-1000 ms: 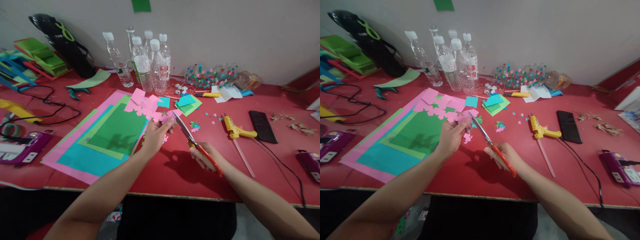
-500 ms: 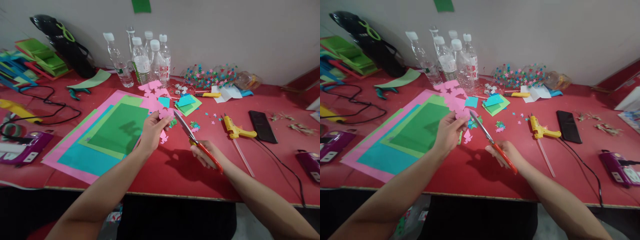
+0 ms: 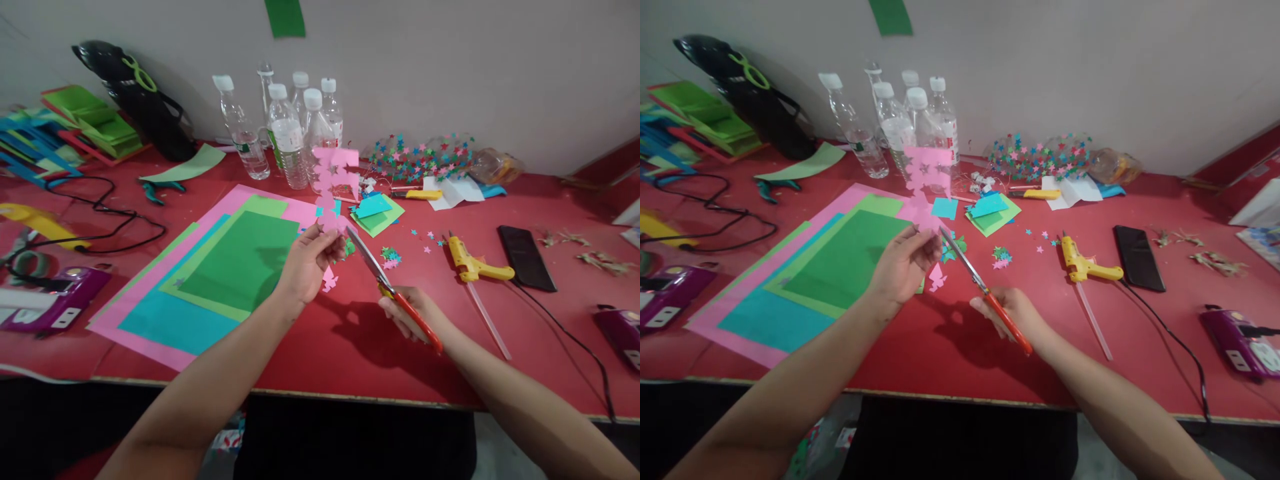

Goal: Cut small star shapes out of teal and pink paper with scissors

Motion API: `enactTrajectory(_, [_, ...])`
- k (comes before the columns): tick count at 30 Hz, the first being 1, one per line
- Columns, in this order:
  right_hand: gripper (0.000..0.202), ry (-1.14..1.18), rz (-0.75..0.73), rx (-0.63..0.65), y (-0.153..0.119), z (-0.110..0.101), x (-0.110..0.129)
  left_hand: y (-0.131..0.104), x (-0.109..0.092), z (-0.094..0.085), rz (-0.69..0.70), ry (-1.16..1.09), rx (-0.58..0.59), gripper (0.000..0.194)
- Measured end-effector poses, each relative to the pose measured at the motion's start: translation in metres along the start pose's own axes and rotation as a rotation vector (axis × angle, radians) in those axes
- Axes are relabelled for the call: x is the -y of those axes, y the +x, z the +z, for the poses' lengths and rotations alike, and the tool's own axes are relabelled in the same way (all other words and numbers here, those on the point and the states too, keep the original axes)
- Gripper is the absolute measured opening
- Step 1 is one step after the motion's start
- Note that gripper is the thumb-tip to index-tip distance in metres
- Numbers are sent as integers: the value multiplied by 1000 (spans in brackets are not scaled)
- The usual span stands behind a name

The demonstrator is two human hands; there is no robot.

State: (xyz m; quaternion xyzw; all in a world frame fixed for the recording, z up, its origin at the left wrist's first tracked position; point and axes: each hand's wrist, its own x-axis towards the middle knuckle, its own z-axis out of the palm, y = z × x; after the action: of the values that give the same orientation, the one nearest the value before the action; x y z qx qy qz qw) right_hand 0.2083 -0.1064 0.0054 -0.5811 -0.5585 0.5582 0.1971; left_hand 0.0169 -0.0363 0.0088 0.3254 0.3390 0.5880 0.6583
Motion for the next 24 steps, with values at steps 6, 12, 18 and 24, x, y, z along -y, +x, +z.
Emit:
enactTrajectory(6, [44,-8,-2,45,1,-3,-1,-1,-4,-3,211,229,-2,11])
enactTrajectory(12, [42,-62,-30,87,1,-8,0,-2,-2,-5,254,304,-19,15])
enactTrajectory(18, [42,-74,-7,68,0,-7,2,-3,-3,-5,254,358,5,19])
enactTrajectory(24, [39,-90,-22,64,1,-8,0,-1,-5,-8,232,410,51,19])
